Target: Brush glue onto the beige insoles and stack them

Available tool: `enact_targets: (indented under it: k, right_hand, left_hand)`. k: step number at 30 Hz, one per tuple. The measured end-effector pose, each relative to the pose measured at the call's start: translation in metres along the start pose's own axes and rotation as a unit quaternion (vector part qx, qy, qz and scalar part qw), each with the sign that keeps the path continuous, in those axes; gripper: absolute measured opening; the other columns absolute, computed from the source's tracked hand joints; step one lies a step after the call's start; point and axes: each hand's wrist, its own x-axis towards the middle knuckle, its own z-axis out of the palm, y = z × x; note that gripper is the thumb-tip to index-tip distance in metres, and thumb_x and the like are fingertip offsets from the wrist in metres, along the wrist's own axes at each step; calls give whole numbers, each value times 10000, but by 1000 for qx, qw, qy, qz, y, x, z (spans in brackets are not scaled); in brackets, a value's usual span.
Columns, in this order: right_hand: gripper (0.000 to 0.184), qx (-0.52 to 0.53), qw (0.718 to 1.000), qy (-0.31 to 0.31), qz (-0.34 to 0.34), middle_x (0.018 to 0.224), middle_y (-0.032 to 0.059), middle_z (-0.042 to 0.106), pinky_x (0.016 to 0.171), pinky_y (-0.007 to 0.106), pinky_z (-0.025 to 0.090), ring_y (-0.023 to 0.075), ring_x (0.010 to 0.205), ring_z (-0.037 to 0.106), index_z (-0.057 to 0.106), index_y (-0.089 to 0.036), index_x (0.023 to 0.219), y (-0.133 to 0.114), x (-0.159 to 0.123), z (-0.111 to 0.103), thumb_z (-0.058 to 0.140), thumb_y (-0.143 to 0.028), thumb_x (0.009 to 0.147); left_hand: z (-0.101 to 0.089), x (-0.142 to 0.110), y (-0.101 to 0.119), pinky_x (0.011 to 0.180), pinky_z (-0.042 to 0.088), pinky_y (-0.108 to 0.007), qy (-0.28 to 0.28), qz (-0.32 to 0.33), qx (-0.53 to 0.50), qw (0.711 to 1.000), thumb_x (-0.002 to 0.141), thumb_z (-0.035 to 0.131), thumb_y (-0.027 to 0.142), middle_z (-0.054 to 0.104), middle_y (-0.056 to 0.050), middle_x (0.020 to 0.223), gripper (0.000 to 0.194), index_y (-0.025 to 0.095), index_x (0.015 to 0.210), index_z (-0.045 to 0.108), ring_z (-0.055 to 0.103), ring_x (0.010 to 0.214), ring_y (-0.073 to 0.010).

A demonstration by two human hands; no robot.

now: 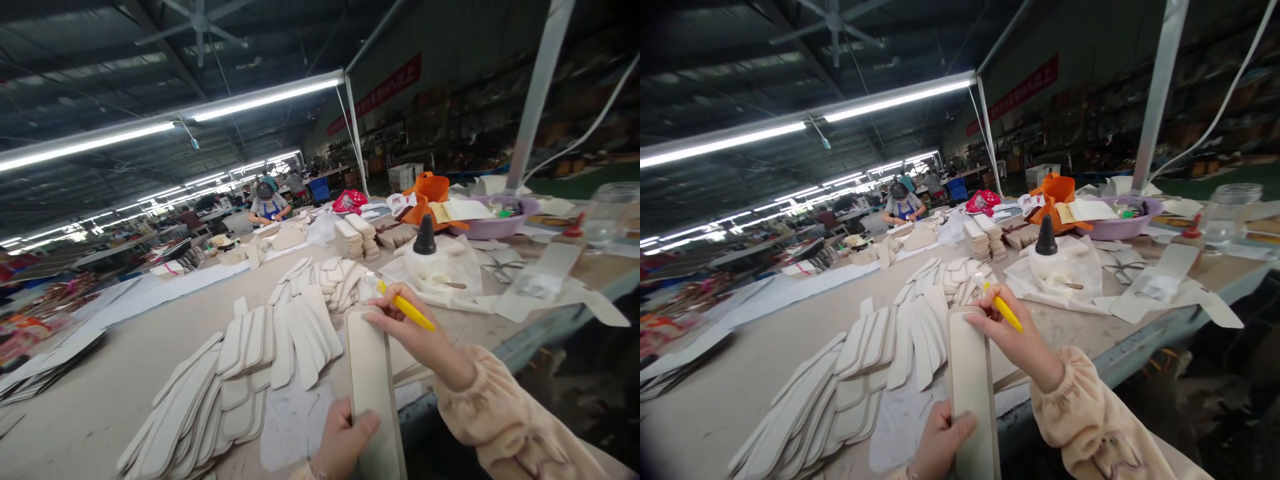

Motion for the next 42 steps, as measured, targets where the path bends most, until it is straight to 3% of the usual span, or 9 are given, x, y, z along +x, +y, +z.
enact_targets:
  k: [5,12,17,27,32,34,37,39,42]
  right_hand:
    - [342,-25,1000,-5,9,829,-31,561,639,246,468,126,718,554,428,-248,853,17,-11,-1,740,-326,738]
    - [269,-56,998,-11,9,750,-50,475,622,232,409,109,667,469,426,-233,856,30,-16,-10,672,-326,803]
    - [243,-65,998,-8,7,754,-39,464,632,251,397,124,681,465,431,-231,872,31,-17,-20,643,-343,830]
    - [215,-70,997,11,7,777,-41,479,624,259,373,125,671,453,468,-247,935,46,-16,-31,640,-330,836]
    - [292,-61,998,10,19,786,-42,475,634,257,395,120,672,455,465,-238,887,47,-16,-29,707,-351,767]
    - [329,-65,997,17,23,763,-50,459,613,251,397,111,646,442,454,-234,852,49,-15,-28,736,-351,728]
    - [357,-52,997,42,29,741,-59,443,588,243,392,100,620,432,438,-233,835,55,-12,-30,749,-354,706]
    - [371,-37,997,58,29,741,-62,447,589,243,393,99,625,439,435,-236,845,59,-10,-33,754,-354,696]
    - [374,-28,997,74,21,733,-68,454,591,242,389,99,627,443,441,-241,855,65,-8,-38,760,-340,686]
  left_hand:
    - [16,-18,-27,529,479,-291,24,-73,-122,989,613,742,593,722,-114,697,552,106,871,713,647,551,-199]
    - [35,-29,-23,612,542,-355,-17,-118,-215,969,688,729,515,745,-198,907,473,91,895,700,720,790,-321]
    - [45,-28,-21,616,540,-330,1,-133,-205,970,723,725,461,752,-187,895,407,92,892,703,724,788,-299]
    - [52,-20,-20,556,537,-300,36,-167,-159,972,698,735,495,750,-202,844,488,54,904,693,714,675,-259]
    - [51,-21,-12,604,558,-327,71,-166,-163,970,735,725,407,741,-205,947,417,66,967,664,717,796,-295]
    - [49,-22,-11,678,564,-366,41,-164,-196,966,769,688,404,729,-213,999,411,69,1004,653,711,854,-312]
    - [47,-27,-16,803,542,-451,-66,-192,-280,938,821,577,497,682,-246,1117,518,62,1099,622,683,957,-356]
    - [46,-30,-21,795,545,-451,-121,-217,-304,920,845,518,526,666,-256,1144,566,60,1157,594,674,982,-366]
    - [47,-33,-26,679,575,-379,-134,-225,-281,923,870,512,461,683,-241,1109,493,70,1160,591,686,959,-350]
